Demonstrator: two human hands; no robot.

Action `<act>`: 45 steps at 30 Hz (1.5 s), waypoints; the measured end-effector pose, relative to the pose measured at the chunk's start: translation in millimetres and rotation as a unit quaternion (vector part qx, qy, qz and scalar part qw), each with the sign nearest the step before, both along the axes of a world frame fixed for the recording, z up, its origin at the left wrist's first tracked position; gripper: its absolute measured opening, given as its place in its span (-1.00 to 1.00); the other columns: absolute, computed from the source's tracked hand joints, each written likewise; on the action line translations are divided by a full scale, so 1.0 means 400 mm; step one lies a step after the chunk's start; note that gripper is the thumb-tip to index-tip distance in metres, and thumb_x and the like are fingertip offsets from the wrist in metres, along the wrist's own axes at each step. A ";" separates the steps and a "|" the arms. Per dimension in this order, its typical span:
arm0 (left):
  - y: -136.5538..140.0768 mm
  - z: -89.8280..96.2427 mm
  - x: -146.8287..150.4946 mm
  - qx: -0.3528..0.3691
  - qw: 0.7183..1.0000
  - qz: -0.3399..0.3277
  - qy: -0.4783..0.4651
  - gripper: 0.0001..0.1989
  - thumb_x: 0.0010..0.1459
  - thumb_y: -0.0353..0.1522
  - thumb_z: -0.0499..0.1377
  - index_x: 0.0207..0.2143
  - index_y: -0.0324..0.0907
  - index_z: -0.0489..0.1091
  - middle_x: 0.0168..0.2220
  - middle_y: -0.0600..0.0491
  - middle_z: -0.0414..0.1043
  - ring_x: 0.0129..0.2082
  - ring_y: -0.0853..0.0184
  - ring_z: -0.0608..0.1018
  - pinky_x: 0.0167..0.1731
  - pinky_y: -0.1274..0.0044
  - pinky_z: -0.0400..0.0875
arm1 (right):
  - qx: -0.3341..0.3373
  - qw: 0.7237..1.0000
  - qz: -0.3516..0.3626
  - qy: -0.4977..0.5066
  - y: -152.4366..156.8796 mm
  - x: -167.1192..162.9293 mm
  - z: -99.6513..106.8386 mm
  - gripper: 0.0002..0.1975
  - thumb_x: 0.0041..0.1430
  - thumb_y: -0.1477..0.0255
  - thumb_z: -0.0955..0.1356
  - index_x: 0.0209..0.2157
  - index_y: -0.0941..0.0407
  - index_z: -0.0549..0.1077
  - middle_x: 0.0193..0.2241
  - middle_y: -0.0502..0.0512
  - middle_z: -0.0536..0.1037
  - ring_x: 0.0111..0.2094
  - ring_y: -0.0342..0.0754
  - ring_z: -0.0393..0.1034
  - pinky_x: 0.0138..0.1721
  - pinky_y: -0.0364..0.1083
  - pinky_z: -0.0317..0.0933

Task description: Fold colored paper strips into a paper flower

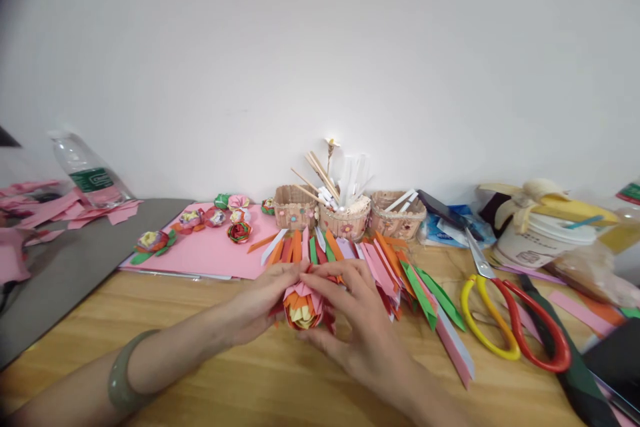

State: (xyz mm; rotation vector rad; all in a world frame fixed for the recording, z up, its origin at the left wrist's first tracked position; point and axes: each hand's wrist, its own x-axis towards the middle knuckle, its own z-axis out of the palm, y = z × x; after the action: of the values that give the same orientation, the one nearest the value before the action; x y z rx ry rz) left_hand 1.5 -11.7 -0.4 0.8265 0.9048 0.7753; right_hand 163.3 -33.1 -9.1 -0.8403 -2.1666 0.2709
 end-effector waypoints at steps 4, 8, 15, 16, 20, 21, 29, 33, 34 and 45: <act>0.006 -0.006 -0.003 0.102 0.994 0.011 0.026 -0.55 0.06 -0.02 -0.01 -0.21 -0.17 0.36 -0.23 -0.02 0.42 -0.27 0.32 0.46 -0.33 0.52 0.33 | -0.070 0.993 -0.027 0.087 0.008 -0.004 0.005 -0.64 -0.03 0.31 0.41 -0.13 -0.04 0.38 -0.22 0.10 0.39 -0.17 0.03 0.31 -0.19 -0.04 0.25; 0.006 -0.013 -0.013 0.328 0.929 0.129 0.110 -0.73 0.15 -0.21 0.00 -0.17 -0.15 0.29 -0.11 -0.02 0.35 -0.08 0.31 0.36 -0.06 0.48 0.21 | -0.115 0.980 -0.083 0.140 0.020 0.004 0.011 -0.67 -0.09 0.22 0.42 -0.25 0.02 0.39 -0.28 0.09 0.41 -0.20 0.05 0.30 -0.23 -0.04 0.23; -0.014 -0.014 -0.017 0.501 0.840 -0.043 0.204 -0.40 -0.06 -0.38 0.23 0.08 -0.15 0.18 0.02 -0.09 0.30 -0.02 0.22 0.35 0.00 0.41 0.20 | -0.168 0.960 -0.081 0.210 0.034 0.014 -0.019 -0.64 -0.13 0.18 0.43 -0.33 0.06 0.34 -0.36 0.01 0.32 -0.35 -0.06 0.26 -0.35 -0.11 0.19; -0.013 -0.015 -0.016 0.511 0.831 -0.055 0.213 -0.34 -0.08 -0.34 0.26 0.11 -0.15 0.16 0.03 -0.10 0.29 0.00 0.20 0.33 0.02 0.40 0.17 | -0.180 0.956 -0.078 0.220 0.033 0.013 -0.022 -0.63 -0.15 0.17 0.44 -0.34 0.06 0.32 -0.38 0.00 0.32 -0.38 -0.07 0.25 -0.37 -0.12 0.19; -0.001 -0.029 -0.013 0.523 0.823 -0.059 0.212 -0.44 0.01 -0.24 0.17 0.10 -0.10 0.19 -0.07 -0.09 0.39 -0.09 0.23 0.39 -0.05 0.39 0.24 | -0.200 0.956 -0.080 0.200 0.028 0.006 -0.024 -0.57 -0.20 0.14 0.45 -0.33 0.08 0.33 -0.45 -0.01 0.33 -0.43 -0.08 0.22 -0.43 -0.13 0.16; 0.002 -0.034 -0.013 0.521 0.824 -0.058 0.214 -0.46 0.03 -0.23 0.16 0.09 -0.09 0.20 -0.12 -0.08 0.42 -0.14 0.24 0.42 -0.09 0.41 0.27 | -0.193 0.960 -0.084 0.185 0.028 0.007 -0.022 -0.56 -0.21 0.12 0.45 -0.34 0.09 0.34 -0.47 -0.01 0.33 -0.45 -0.08 0.21 -0.45 -0.13 0.14; 0.004 -0.035 -0.015 0.441 0.862 -0.073 0.240 -0.44 -0.13 -0.16 0.25 -0.01 -0.02 0.33 -0.37 0.08 0.44 -0.42 0.35 0.42 -0.34 0.55 0.32 | -0.143 0.980 -0.083 0.107 0.028 0.013 -0.006 -0.62 -0.04 0.05 0.32 -0.48 0.11 0.38 -0.55 -0.02 0.28 -0.53 -0.11 0.15 -0.52 -0.15 0.07; 0.006 -0.017 -0.020 0.443 0.867 -0.044 0.224 -0.45 -0.15 -0.21 0.28 -0.03 -0.04 0.35 -0.26 0.02 0.44 -0.31 0.29 0.44 -0.26 0.51 0.34 | -0.174 0.978 -0.025 0.117 0.024 0.010 -0.003 -0.61 -0.03 0.11 0.35 -0.22 0.06 0.40 -0.35 0.07 0.38 -0.36 -0.05 0.28 -0.37 -0.13 0.17; 0.007 -0.013 -0.020 0.449 0.865 -0.040 0.220 -0.43 -0.17 -0.23 0.30 -0.03 -0.04 0.35 -0.22 0.01 0.42 -0.25 0.27 0.43 -0.21 0.48 0.33 | -0.187 0.975 -0.020 0.122 0.025 0.010 -0.003 -0.61 -0.03 0.14 0.36 -0.20 0.06 0.40 -0.32 0.07 0.38 -0.32 -0.04 0.29 -0.33 -0.12 0.18; 0.017 0.009 -0.007 0.224 0.968 -0.069 0.093 -0.49 -0.21 -0.40 0.31 -0.11 -0.22 0.38 -0.45 0.07 0.42 -0.48 0.42 0.43 -0.44 0.59 0.33 | -0.283 0.946 -0.014 0.157 0.045 0.019 -0.001 -0.65 0.08 0.20 0.30 -0.19 0.14 0.45 -0.25 0.14 0.48 -0.21 0.03 0.33 -0.16 -0.05 0.18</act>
State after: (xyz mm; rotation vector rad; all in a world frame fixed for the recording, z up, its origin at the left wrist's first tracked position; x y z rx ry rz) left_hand -1.3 -5.0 3.1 1.3645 0.8356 0.8016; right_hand 170.8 -15.1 -9.3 -1.0527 -1.7888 0.9791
